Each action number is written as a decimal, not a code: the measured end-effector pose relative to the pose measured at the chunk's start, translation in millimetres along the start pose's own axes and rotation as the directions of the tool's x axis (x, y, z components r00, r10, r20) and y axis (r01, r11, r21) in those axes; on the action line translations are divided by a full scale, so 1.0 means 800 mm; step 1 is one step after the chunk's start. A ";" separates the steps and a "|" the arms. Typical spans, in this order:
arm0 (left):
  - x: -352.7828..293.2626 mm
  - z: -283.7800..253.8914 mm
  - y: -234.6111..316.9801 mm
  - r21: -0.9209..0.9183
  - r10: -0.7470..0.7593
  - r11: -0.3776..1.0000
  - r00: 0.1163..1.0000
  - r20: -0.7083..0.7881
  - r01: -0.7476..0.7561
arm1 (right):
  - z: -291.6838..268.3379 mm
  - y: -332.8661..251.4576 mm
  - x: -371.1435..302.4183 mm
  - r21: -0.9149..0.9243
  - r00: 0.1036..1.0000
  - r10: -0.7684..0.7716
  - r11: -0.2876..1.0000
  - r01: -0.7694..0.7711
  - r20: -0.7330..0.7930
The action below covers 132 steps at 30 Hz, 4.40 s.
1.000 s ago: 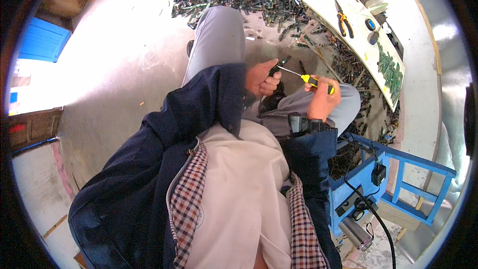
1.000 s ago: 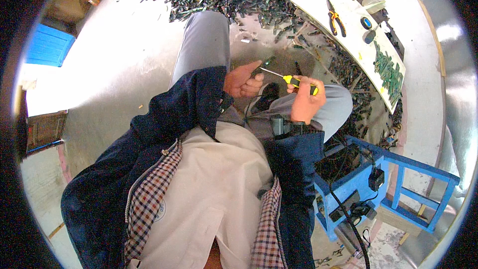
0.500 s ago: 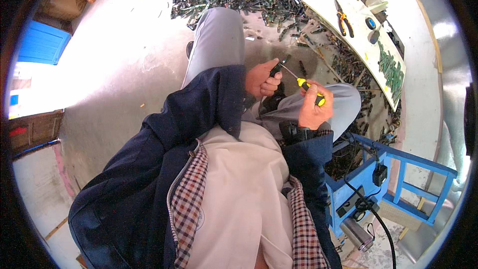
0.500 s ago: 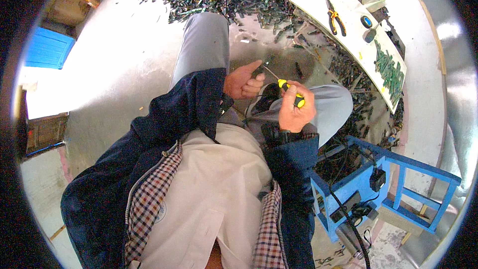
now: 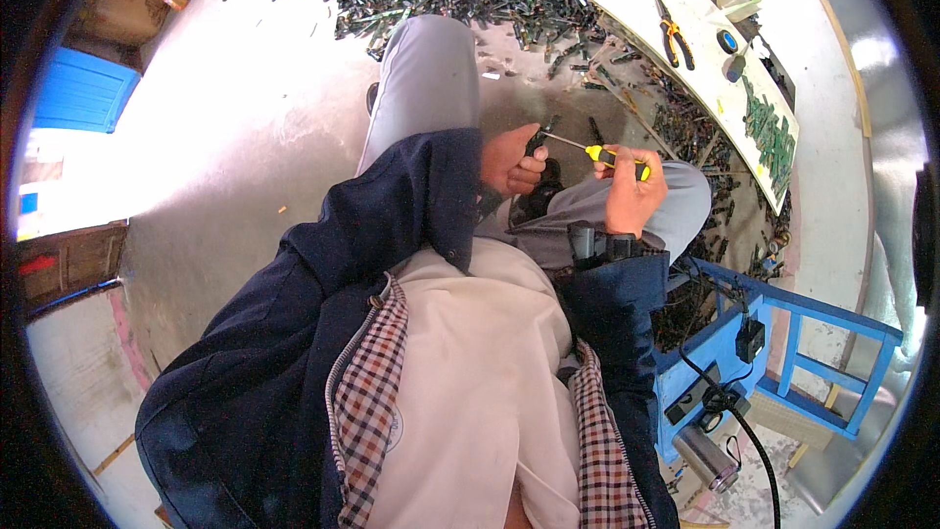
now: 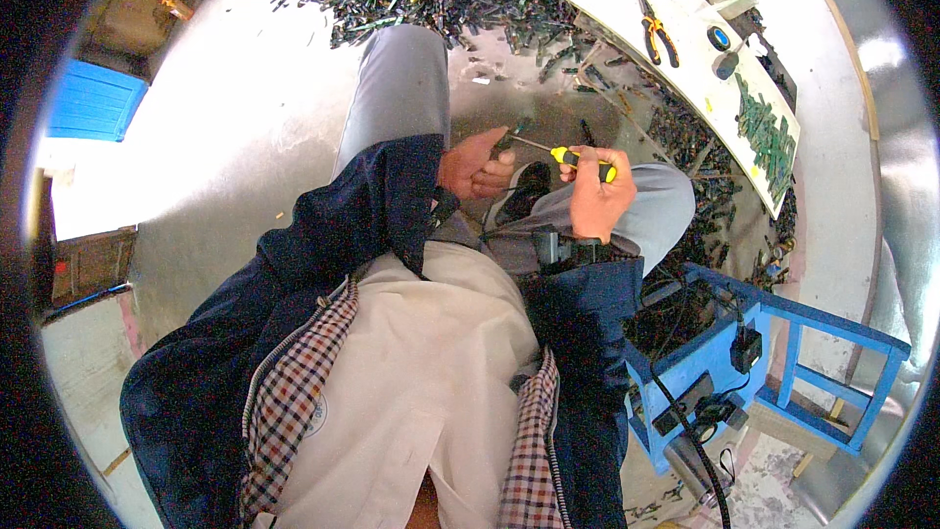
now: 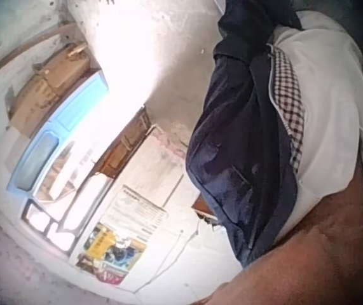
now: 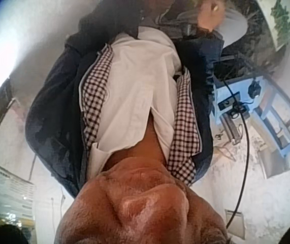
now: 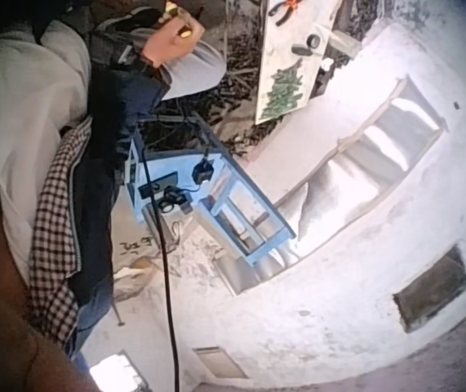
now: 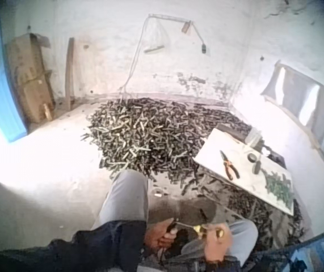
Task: The person sits on the floor and uses a screwdriver and pliers to disassemble small electronic components. They repeatedly unscrew parts and strip wires, dropping the separated pieces onto a pile on the floor.
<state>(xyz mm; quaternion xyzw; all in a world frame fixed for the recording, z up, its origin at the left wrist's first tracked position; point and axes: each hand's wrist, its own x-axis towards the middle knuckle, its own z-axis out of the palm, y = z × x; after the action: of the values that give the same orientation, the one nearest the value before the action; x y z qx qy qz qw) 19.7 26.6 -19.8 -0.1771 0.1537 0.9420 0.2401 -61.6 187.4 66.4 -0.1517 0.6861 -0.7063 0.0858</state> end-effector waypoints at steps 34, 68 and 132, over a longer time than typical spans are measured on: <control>-0.008 0.012 0.004 0.050 0.022 0.998 0.996 0.090 -0.027 | -0.006 -0.001 -0.029 -0.024 0.980 -0.185 0.983 0.184 -0.070; -0.003 0.004 0.019 0.031 0.149 0.989 0.982 -0.115 -0.146 | 0.008 -0.005 -0.059 -0.144 0.862 0.359 0.933 -0.329 0.358; -0.013 0.022 0.010 0.053 0.233 0.972 0.966 -0.113 -0.228 | 0.014 -0.048 -0.070 -0.074 0.847 0.479 0.877 -0.476 0.232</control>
<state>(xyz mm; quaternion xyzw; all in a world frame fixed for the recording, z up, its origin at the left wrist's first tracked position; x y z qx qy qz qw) 19.4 22.6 1.9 -0.2089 0.2059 0.9481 0.1227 -2.3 197.0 99.2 -0.0624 0.6914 -0.6341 0.3407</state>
